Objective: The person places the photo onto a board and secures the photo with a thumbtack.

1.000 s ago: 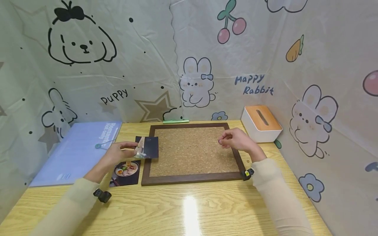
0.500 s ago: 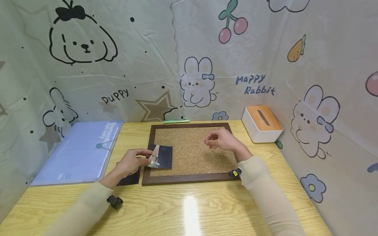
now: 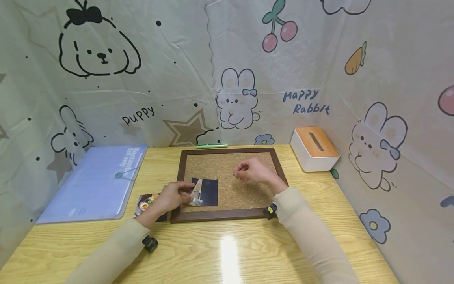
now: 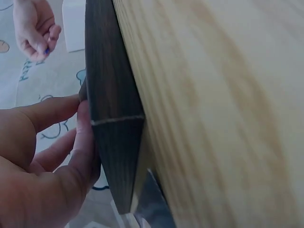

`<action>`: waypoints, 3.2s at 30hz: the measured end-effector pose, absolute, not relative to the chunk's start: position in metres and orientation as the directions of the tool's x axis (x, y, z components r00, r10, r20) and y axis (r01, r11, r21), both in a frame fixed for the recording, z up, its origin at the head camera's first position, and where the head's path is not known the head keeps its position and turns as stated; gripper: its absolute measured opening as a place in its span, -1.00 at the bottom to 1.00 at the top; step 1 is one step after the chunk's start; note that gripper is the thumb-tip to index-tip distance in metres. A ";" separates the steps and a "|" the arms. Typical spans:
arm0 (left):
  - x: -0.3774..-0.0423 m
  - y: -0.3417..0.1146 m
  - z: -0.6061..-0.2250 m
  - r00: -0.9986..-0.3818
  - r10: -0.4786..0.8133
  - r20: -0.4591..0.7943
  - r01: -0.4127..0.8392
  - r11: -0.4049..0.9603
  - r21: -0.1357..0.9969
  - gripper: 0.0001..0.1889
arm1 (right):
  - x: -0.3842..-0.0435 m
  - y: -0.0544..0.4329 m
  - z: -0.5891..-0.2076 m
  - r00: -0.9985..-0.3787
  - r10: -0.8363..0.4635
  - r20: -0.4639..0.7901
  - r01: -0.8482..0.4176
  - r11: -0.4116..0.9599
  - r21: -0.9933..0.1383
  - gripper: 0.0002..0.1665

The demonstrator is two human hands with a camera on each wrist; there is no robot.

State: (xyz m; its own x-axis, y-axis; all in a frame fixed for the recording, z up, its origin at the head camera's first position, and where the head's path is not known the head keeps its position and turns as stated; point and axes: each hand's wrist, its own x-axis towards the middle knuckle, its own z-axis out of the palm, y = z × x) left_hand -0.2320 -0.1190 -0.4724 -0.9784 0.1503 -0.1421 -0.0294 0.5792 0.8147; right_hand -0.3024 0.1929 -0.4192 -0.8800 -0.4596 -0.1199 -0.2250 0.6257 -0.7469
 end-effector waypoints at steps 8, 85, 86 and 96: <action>-0.232 -0.107 -0.469 -0.983 0.172 -0.058 0.077 0.685 0.724 -0.56 | -0.307 0.173 -0.427 -0.872 -0.458 -0.173 -0.192 0.644 -0.741 -0.86; -0.230 -0.103 -0.471 -0.972 0.219 0.081 0.223 0.767 0.601 -0.62 | -0.332 0.088 -0.460 -0.831 -0.445 -0.333 -0.133 0.741 -0.658 -0.86; -0.230 -0.103 -0.471 -0.973 0.218 0.078 0.220 0.767 0.603 -0.62 | -0.332 0.087 -0.460 -0.834 -0.440 -0.333 -0.133 0.746 -0.652 -0.85; -0.232 -0.102 -0.468 -0.975 0.220 0.030 0.195 0.783 0.591 -0.63 | -0.334 0.089 -0.459 -0.811 -0.460 -0.362 -0.100 0.718 -0.689 -0.85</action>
